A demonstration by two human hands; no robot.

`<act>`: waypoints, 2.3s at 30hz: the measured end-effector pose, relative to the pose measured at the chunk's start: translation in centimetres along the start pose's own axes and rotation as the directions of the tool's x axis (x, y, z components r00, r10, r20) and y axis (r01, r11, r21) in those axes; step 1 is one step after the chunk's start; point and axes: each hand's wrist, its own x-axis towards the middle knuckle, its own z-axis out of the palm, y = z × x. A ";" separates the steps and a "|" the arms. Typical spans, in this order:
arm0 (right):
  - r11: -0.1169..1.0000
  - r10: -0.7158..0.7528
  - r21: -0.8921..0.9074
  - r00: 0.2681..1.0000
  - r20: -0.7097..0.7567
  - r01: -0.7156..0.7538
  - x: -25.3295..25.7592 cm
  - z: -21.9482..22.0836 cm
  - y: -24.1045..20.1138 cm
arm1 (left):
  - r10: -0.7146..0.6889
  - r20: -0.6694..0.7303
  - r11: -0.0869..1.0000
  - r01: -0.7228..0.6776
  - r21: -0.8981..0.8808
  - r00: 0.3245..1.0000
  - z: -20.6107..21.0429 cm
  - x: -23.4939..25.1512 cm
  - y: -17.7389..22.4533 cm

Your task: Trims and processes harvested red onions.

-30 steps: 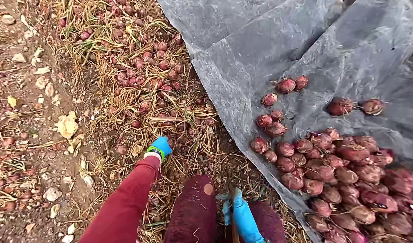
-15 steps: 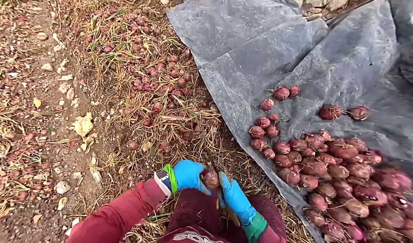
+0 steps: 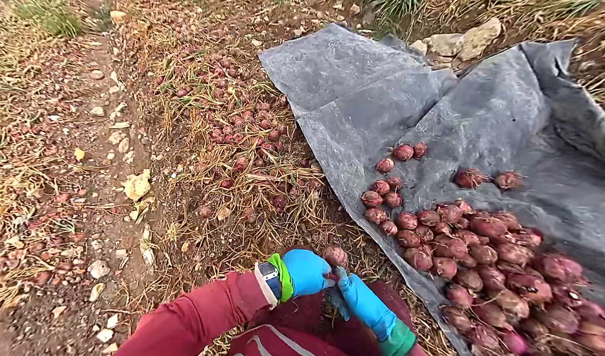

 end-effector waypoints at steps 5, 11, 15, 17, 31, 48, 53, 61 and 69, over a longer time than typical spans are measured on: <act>0.990 -0.097 0.074 0.959 -0.266 0.121 1.8 -2.3 -1.2 | -0.036 -0.151 0.994 0.020 -0.107 0.988 -3.4 3.1 -2.4; 0.942 0.209 0.335 0.801 -0.561 -0.011 5.4 -6.3 3.7 | -0.755 -0.300 0.650 0.607 -0.458 0.583 -3.4 8.8 -25.3; 0.882 0.394 0.409 0.844 -0.363 -0.236 6.5 -4.2 5.9 | -0.851 -0.082 0.513 0.786 -0.345 0.519 1.8 10.9 -33.6; 0.849 0.443 0.433 0.855 -0.269 -0.303 7.6 -2.9 6.2 | -0.823 -0.034 0.549 0.776 -0.310 0.568 2.9 11.9 -33.7; 0.882 -0.011 0.471 1.000 -0.022 0.020 7.6 0.4 -1.0 | 0.006 -0.299 0.943 -0.105 -0.315 0.954 -0.3 2.6 -13.1; 0.914 0.045 0.405 0.988 -0.148 0.019 -3.2 1.3 1.3 | -0.316 -0.435 0.928 0.180 -0.326 0.843 -1.2 -0.6 -5.9; 0.986 -0.065 0.150 0.998 -0.022 0.068 -3.8 0.2 1.2 | -0.095 -0.077 0.992 0.101 0.077 0.992 0.6 -1.1 3.8; 0.894 -0.098 0.346 0.878 -0.468 0.284 -1.7 -6.7 -0.2 | -0.457 -0.352 0.889 0.436 -0.140 0.817 -1.9 -2.2 -11.8; 0.897 0.326 0.370 0.927 -0.184 -0.242 5.2 -1.8 4.3 | -0.655 -0.169 0.749 0.602 -0.278 0.737 1.7 5.5 -29.6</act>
